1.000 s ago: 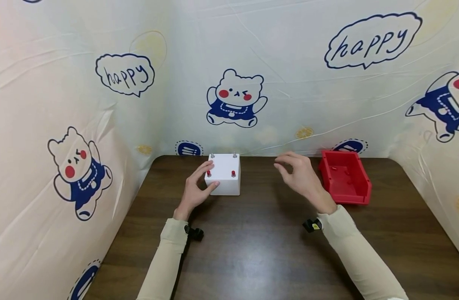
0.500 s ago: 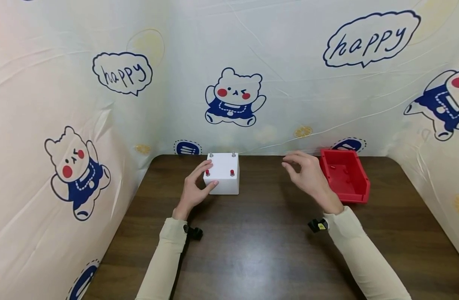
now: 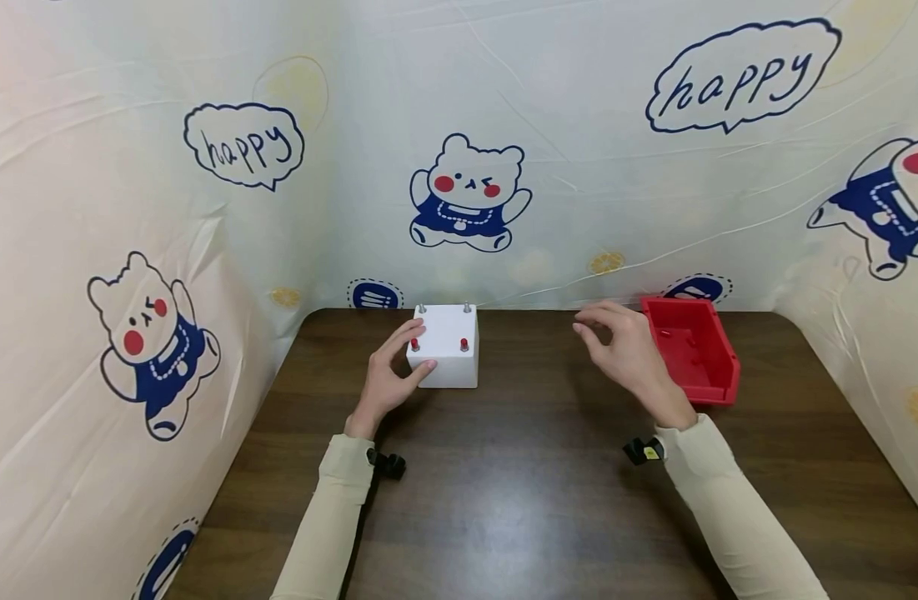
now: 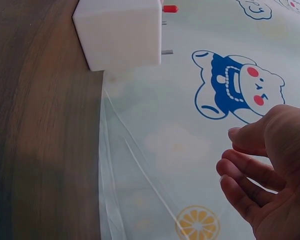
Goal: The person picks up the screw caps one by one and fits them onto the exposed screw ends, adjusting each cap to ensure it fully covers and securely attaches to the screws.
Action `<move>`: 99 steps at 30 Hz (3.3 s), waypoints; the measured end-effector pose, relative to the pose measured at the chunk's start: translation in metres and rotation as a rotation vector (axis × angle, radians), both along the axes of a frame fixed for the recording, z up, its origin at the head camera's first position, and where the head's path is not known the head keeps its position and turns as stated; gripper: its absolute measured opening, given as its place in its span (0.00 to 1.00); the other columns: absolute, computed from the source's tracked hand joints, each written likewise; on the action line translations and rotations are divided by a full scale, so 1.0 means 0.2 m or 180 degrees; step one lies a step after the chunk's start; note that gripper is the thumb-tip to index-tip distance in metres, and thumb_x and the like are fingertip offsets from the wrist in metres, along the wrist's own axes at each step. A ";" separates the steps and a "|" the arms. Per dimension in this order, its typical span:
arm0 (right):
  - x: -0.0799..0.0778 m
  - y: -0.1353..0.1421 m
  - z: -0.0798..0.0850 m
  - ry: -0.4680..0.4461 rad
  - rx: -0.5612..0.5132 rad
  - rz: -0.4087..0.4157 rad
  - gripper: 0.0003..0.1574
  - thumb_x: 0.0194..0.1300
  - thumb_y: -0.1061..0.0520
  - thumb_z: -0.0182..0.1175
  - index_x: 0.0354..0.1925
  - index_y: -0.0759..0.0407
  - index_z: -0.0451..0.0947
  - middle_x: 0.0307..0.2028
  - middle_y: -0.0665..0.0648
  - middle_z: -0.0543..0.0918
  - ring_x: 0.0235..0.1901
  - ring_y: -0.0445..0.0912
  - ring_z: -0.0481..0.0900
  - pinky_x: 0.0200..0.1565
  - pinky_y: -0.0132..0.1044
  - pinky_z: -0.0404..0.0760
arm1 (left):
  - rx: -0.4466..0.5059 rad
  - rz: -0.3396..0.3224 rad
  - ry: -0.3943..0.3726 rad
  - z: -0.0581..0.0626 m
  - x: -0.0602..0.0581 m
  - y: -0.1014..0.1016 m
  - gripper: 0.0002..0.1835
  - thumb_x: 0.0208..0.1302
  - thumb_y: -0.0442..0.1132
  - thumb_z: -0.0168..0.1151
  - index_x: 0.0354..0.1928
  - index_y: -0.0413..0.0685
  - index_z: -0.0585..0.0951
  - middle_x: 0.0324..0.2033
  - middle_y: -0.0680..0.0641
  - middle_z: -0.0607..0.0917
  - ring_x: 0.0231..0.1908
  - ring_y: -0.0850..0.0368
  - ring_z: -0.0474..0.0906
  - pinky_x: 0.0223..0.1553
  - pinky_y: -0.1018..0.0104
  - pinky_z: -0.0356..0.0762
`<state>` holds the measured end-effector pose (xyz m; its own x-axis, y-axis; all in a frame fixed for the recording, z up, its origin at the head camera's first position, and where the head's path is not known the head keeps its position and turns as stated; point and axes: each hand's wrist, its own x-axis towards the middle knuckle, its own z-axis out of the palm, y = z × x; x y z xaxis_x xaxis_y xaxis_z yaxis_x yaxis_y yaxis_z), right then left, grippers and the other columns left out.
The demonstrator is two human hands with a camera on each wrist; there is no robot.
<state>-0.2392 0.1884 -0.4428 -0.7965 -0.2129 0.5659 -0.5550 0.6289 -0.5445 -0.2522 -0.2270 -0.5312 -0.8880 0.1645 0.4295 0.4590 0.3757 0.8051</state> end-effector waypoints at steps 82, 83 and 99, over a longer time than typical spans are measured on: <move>0.04 0.44 -0.17 -0.0418 0.0244 -0.0638 0.14 0.70 0.65 0.68 0.53 0.65 0.87 0.50 0.67 0.88 0.47 0.60 0.83 0.48 0.66 0.87 | 0.0081 -0.0005 -0.0091 0.11 0.06 0.06 0.30 0.67 0.31 0.73 0.70 0.41 0.79 0.77 0.39 0.73 0.77 0.37 0.66 0.73 0.27 0.63; 0.04 0.44 -0.17 -0.0458 0.0243 -0.0642 0.14 0.70 0.65 0.68 0.53 0.65 0.87 0.50 0.67 0.88 0.48 0.60 0.83 0.49 0.66 0.87 | 0.0086 -0.0013 -0.0096 0.13 0.07 0.07 0.29 0.67 0.30 0.73 0.70 0.40 0.79 0.76 0.38 0.73 0.77 0.37 0.66 0.73 0.27 0.64; 0.04 0.50 -0.21 -0.0795 0.0249 -0.0705 0.17 0.73 0.61 0.67 0.57 0.64 0.85 0.55 0.69 0.86 0.53 0.63 0.80 0.52 0.69 0.85 | 0.0136 -0.0021 -0.0039 0.14 0.09 0.07 0.29 0.67 0.30 0.73 0.70 0.40 0.79 0.76 0.38 0.73 0.76 0.38 0.68 0.72 0.27 0.65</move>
<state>-0.2317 0.2885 -0.4844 -0.9402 -0.0544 0.3363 -0.2559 0.7644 -0.5917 -0.2335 -0.2132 -0.5032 -0.8921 0.1520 0.4255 0.4515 0.3379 0.8258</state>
